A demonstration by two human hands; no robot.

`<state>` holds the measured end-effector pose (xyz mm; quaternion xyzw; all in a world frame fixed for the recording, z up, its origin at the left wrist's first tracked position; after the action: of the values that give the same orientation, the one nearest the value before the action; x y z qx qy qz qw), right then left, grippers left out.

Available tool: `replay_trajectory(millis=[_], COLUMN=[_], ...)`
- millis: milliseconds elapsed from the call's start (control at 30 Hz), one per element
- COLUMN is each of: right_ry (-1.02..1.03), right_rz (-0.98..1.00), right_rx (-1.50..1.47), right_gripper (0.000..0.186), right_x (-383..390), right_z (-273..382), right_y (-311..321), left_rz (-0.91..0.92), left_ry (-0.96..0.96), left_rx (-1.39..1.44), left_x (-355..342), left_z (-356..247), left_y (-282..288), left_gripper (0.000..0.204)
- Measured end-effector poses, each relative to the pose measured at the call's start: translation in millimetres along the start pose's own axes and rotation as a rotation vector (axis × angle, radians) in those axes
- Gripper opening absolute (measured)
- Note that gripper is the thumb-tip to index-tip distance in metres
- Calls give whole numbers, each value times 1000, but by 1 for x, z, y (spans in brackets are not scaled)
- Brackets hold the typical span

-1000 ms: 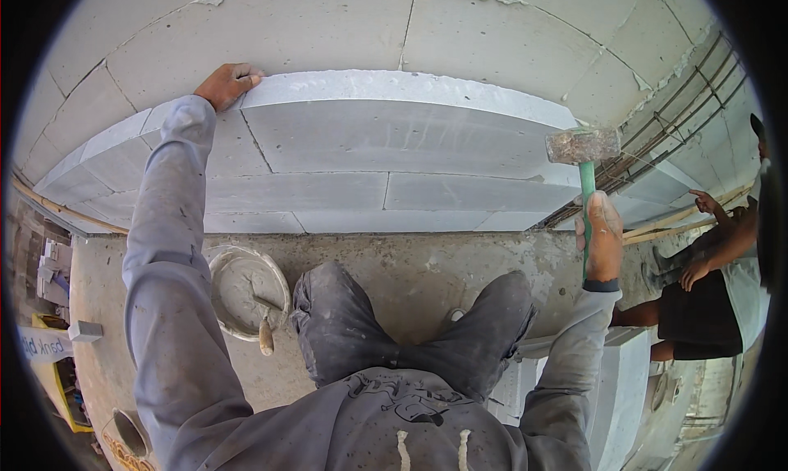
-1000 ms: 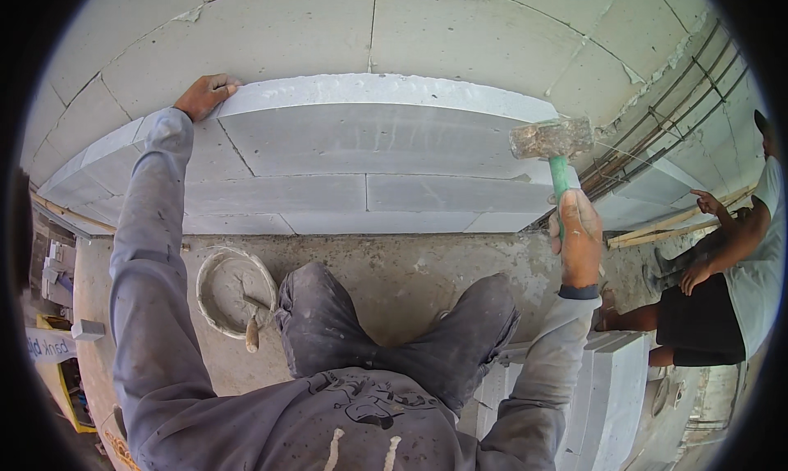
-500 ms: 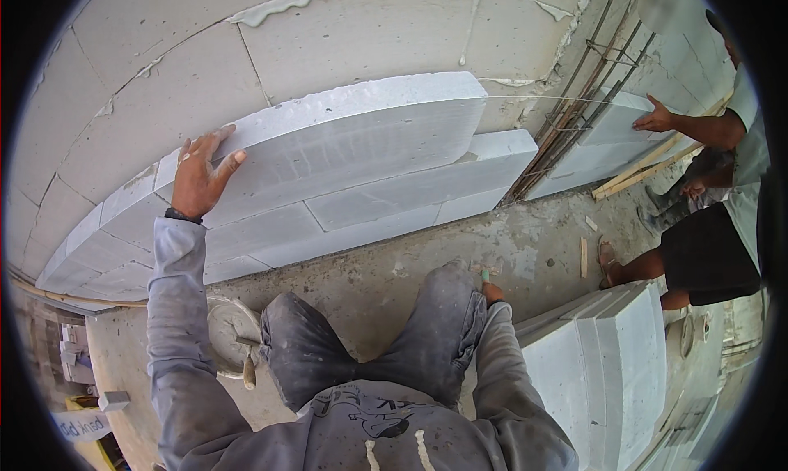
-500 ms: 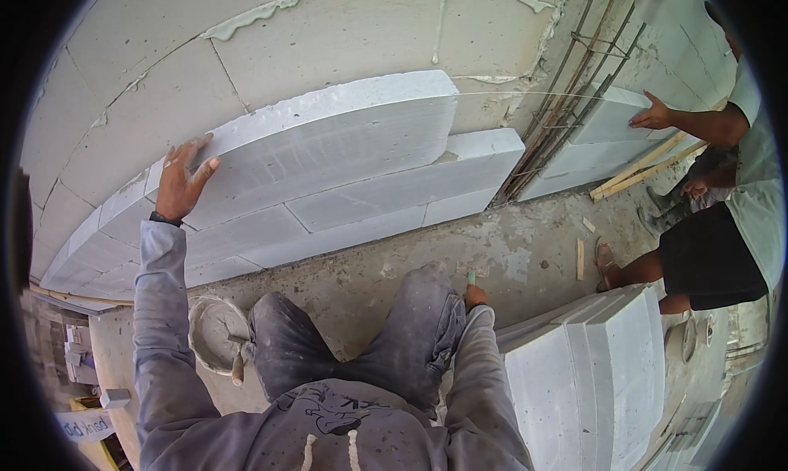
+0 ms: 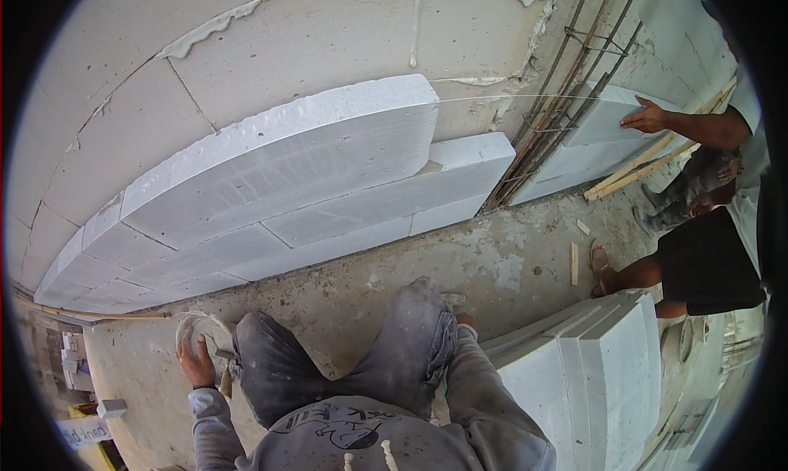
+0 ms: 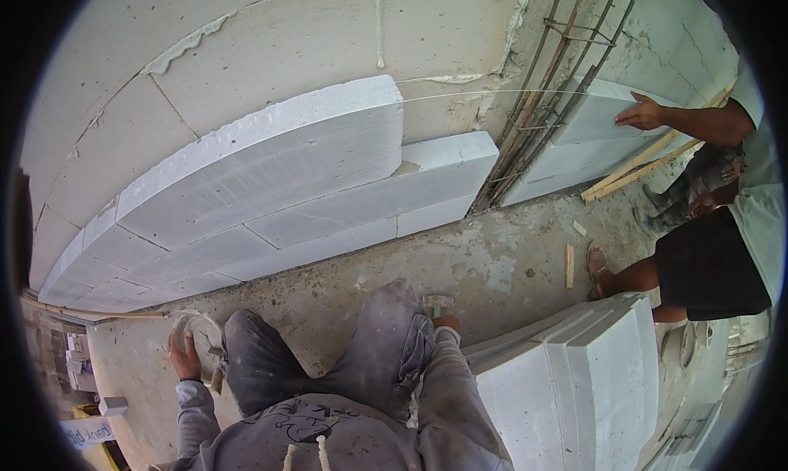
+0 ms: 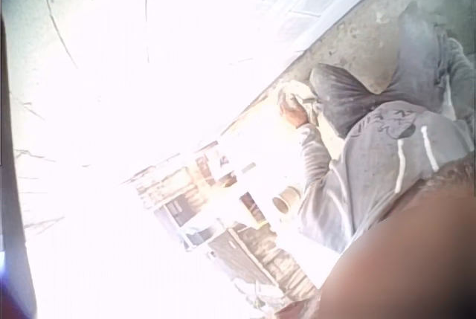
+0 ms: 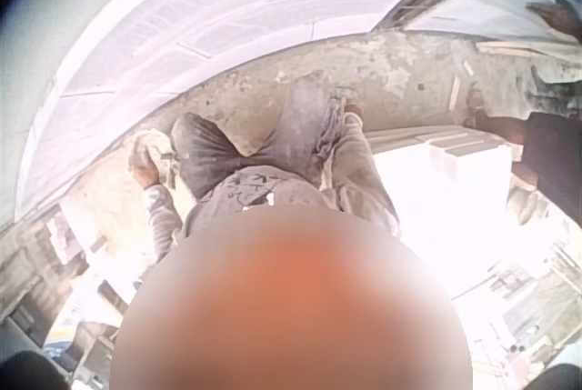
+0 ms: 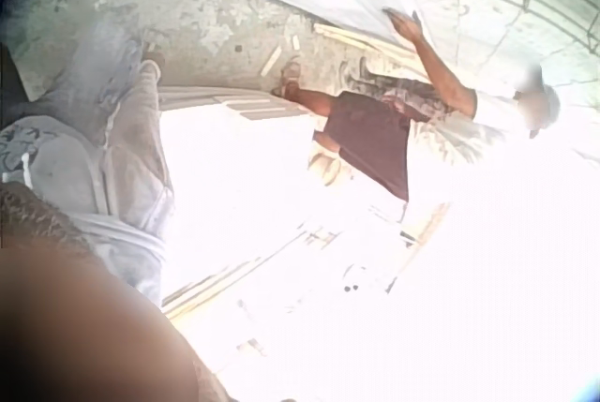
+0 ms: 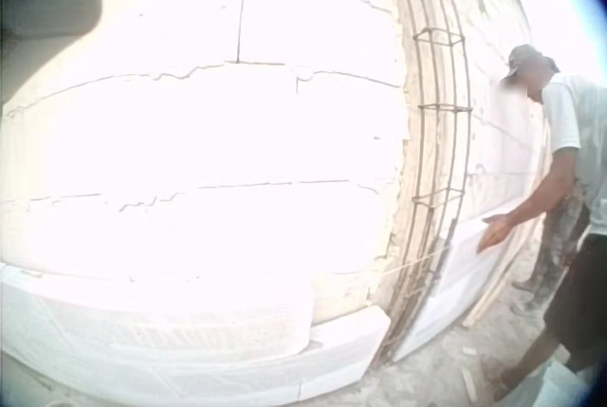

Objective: The person builds a wall by applying mortar from a bucket onto lightweight concrete blocks with a trowel, then laying the blocks and tapping them into place with a rubber mallet.

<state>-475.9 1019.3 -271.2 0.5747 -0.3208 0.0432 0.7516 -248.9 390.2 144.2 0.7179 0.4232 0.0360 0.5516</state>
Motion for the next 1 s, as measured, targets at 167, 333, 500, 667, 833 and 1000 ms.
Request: replay_trajectory(millis=[167, 333, 500, 667, 833, 1000], right_ry=[-102, -36, -52, 38, 216, 402], right_rz=[-55, -175, -349, -310, -234, -277], right_rx=[-309, -228, -180, -852, -1116, -987], right_gripper=[53, 52, 39, 27, 17, 20], right_x=[56, 37, 96, 123, 136, 186], right_z=[41, 13, 36, 98, 159, 231], right_y=[92, 114, 188, 243, 315, 341], left_rz=[79, 270, 233, 234, 227, 260], left_ry=[16, 56, 68, 117, 105, 88], left_rx=[82, 314, 338, 430, 515, 480], left_x=[52, 56, 64, 50, 29, 31], left_z=[44, 24, 38, 58, 60, 32], left_y=[-27, -76, -86, -96, -107, -119], left_gripper=[34, 36, 33, 31, 31, 31])
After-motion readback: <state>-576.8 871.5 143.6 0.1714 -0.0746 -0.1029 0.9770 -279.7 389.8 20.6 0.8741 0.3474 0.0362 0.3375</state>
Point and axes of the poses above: each hand's wrist, its own x-axis away from the middle knuckle, its own y-axis out of the back of the hand, z = x × y, the point moved 7 cm from there along -x, towards the middle knuckle, and after that the axes turned 8 degrees about -z, right-handed, at the moved point
